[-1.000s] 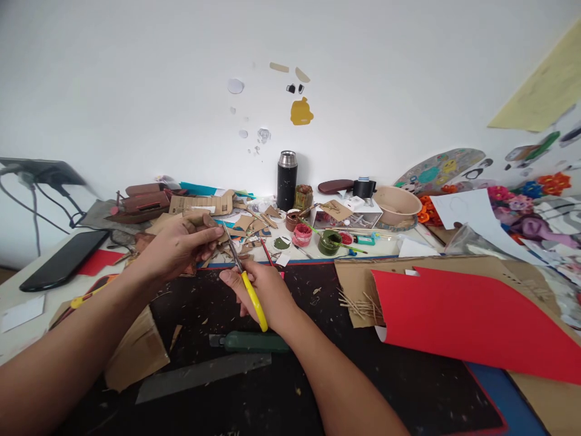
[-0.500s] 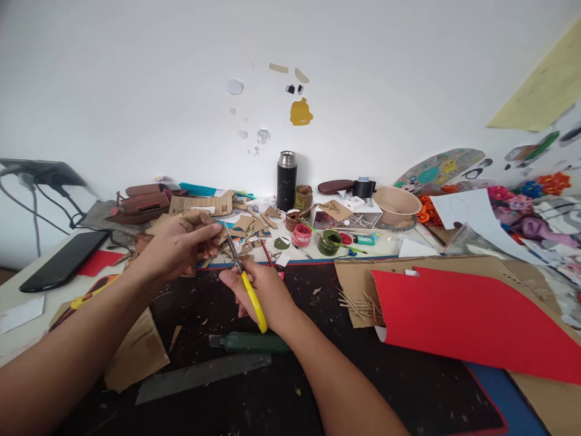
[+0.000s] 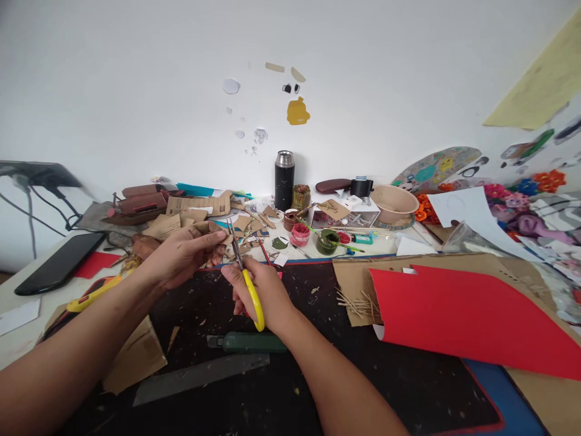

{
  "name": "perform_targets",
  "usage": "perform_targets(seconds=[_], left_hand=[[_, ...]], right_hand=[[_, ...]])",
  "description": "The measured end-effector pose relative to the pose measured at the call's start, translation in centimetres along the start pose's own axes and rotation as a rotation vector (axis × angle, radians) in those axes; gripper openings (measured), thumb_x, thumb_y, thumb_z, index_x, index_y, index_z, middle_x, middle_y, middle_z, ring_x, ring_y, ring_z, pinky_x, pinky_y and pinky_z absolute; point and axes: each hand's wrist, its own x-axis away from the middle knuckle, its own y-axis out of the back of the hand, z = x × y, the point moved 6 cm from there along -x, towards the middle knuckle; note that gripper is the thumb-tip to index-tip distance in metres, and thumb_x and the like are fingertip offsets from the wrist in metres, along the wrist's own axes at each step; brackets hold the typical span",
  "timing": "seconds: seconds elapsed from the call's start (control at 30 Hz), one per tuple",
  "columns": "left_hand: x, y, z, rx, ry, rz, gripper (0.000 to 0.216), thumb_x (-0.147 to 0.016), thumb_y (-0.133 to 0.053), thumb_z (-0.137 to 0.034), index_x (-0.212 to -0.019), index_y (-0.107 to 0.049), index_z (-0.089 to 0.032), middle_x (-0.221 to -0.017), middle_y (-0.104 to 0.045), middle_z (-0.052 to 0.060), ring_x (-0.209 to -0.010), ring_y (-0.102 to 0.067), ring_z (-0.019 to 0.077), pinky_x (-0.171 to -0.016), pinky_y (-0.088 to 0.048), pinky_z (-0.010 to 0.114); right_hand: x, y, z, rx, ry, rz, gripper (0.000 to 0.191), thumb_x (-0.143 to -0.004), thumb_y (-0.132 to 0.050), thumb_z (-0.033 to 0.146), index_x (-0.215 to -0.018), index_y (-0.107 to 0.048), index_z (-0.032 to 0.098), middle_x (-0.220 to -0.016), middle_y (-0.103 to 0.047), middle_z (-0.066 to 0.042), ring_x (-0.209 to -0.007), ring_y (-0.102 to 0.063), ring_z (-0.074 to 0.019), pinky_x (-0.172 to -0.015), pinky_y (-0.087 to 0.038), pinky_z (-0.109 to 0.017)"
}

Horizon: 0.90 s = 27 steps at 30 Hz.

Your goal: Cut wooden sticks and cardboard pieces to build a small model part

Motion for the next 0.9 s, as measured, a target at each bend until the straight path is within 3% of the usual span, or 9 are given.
perform_targets(seconds=[0.33,0.57,0.77,0.9], left_hand=[[0.1,-0.7,0.3,0.017,0.027,0.048,0.044,-0.067,-0.097,-0.045,-0.085,-0.070,-0.016,-0.071,-0.074,0.004,-0.060,-0.068,0.0161,-0.056,-0.054,0.026],[0.2,-0.5,-0.5,-0.146,-0.056,0.057,0.040,-0.075,-0.091,-0.048,-0.081,-0.066,-0.017,-0.066,-0.072,0.003,-0.055,-0.065,0.0156,-0.053,-0.050,0.026],[0.0,0.9,-1.3,-0.144,-0.115,-0.055,0.040,-0.074,-0.091,-0.048,-0.079,-0.065,-0.018,-0.066,-0.068,0.001,-0.055,-0.059,0.0128,-0.053,-0.046,0.025],[0.0,1.1,-1.5,-0.146,-0.123,-0.050,0.040,-0.072,-0.092,-0.046,-0.076,-0.065,-0.017,-0.064,-0.065,0.001,-0.056,-0.058,0.0120,-0.052,-0.043,0.024]], right_hand=[[-0.1,0.2,-0.4,-0.022,0.003,-0.038,0.053,-0.095,-0.059,0.075,-0.093,-0.058,0.022,-0.061,-0.059,0.006,-0.042,-0.061,-0.0122,-0.039,-0.046,-0.020],[-0.1,0.7,0.1,0.017,-0.025,-0.066,0.057,-0.091,-0.059,0.079,-0.085,-0.052,0.023,-0.055,-0.052,0.009,-0.034,-0.052,-0.0107,-0.034,-0.042,-0.021],[-0.4,0.7,-0.3,-0.022,-0.043,-0.064,0.058,-0.090,-0.060,0.080,-0.088,-0.054,0.023,-0.057,-0.055,0.008,-0.035,-0.054,-0.0109,-0.033,-0.041,-0.020],[-0.6,0.3,-1.0,-0.049,-0.056,-0.021,0.059,-0.091,-0.060,0.080,-0.095,-0.059,0.021,-0.057,-0.061,0.005,-0.040,-0.062,-0.0141,-0.037,-0.045,-0.020]])
